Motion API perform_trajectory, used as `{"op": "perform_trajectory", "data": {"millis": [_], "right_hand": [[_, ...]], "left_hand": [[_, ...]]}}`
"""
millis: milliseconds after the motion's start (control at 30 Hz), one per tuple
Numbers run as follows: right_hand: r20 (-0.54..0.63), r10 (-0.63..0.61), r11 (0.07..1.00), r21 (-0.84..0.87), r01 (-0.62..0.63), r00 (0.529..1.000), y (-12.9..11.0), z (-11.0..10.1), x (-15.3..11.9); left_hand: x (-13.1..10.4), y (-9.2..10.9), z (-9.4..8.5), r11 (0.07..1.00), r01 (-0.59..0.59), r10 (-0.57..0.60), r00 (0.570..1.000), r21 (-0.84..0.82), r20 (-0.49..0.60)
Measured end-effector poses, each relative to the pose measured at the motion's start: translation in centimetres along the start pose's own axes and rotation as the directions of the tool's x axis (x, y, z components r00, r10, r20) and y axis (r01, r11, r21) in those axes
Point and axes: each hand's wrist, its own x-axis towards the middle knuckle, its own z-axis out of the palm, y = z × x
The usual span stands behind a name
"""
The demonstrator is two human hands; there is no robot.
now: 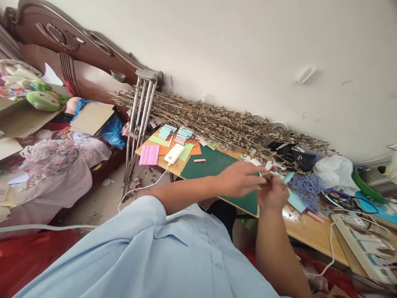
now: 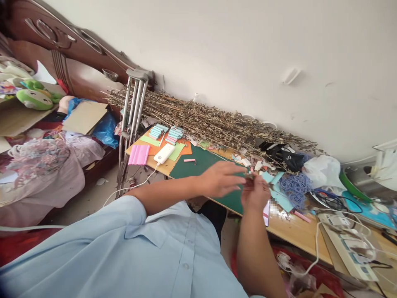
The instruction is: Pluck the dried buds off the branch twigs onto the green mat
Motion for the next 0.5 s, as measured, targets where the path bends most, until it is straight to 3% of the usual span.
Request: {"op": "perform_trajectory", "data": {"millis": [100, 233, 367, 433, 500], "right_hand": [[-0.158, 0.105, 0.983, 0.164, -0.079, 0.982, -1.4, -5.8, 1.2], [-0.181, 0.133, 0.982, 0.157, -0.105, 0.975, -3.2, -12.6, 2.2], [-0.144, 0.093, 0.988, 0.135, -0.074, 0.985, -4.6, -16.4, 3.2], [-0.115, 0.064, 0.996, 0.076, -0.056, 0.991, -5.1, -17.5, 3.8], [-0.16, 0.032, 0.999, 0.03, -0.028, 0.987, -5.5, -18.4, 4.7]], "left_hand": [[-5.1, -3.9, -3.3, 0.962, 0.261, -0.247, 0.958, 0.083, -0.144], [-11.7, -7.7, -7.4, 0.794, 0.56, -0.523, 0.827, 0.237, -0.205], [-16.5, -8.7, -9.7, 0.709, 0.635, -0.643, 0.761, 0.309, -0.087], [-18.1, -8.4, -10.0, 0.7, 0.642, -0.678, 0.735, 0.314, 0.011], [-19.2, -7.6, -9.8, 0.682, 0.673, -0.719, 0.688, 0.287, 0.097]]}}
